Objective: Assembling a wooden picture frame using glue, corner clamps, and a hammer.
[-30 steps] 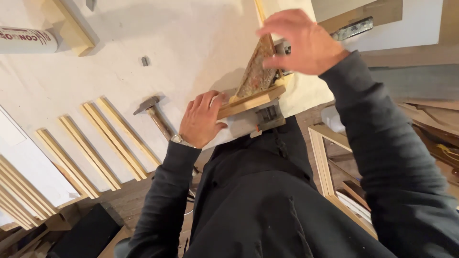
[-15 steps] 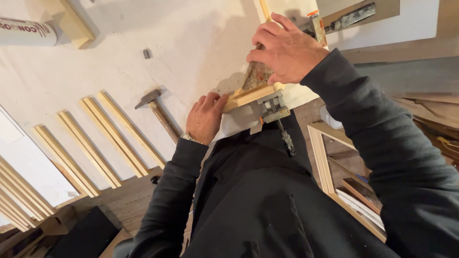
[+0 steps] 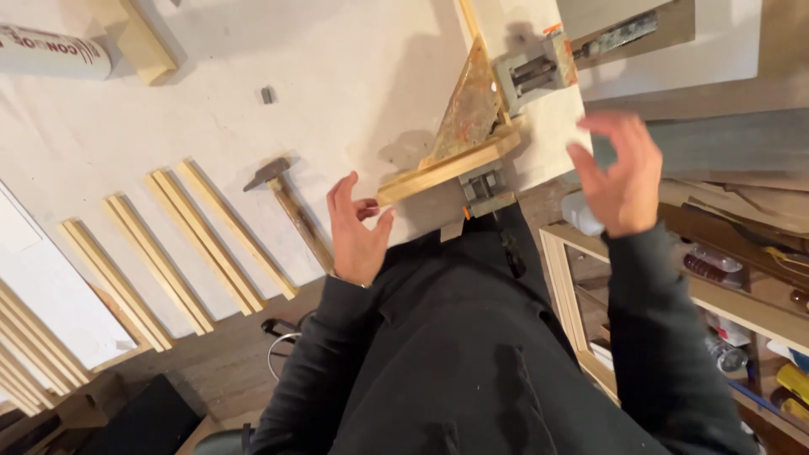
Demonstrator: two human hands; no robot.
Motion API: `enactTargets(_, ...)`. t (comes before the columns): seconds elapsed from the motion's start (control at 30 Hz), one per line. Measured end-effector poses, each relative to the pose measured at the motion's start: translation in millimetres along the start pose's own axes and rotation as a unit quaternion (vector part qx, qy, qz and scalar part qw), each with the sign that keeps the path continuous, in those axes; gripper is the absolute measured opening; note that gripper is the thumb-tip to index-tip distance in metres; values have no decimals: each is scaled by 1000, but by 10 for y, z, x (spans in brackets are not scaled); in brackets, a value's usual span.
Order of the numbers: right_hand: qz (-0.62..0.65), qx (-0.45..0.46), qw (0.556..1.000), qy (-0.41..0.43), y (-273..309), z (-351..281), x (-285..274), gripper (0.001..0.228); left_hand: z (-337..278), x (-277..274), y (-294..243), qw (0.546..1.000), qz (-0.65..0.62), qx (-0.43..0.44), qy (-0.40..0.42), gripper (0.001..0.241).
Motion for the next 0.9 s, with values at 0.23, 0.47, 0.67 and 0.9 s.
enactTargets(0.23,35,133,990,11,-170,-1110,488,25,-13,339,-639,994,-42,96,36,73)
enactTargets(0.47,91,243,961,94,-24,-1513,1020,49,680,875,-978,957,176,229,-22,92)
enactTargets(0.67,33,248,964,93,-23,-1645,1232,48,1137,1434,-884,959,252,54,116,118)
enactTargets(0.9,76,235,969,20,-48,-1670,1162,34,1180,1457,-773,967,227,69,91,110)
Point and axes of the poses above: each hand's wrist, its own z-axis towards the middle knuckle, its own x-axis out of the palm, y = z × x, the point moved 10 cm from there along z, towards the middle knuckle, and after that the axes turned 6 degrees about -x, right-handed, at the moved point
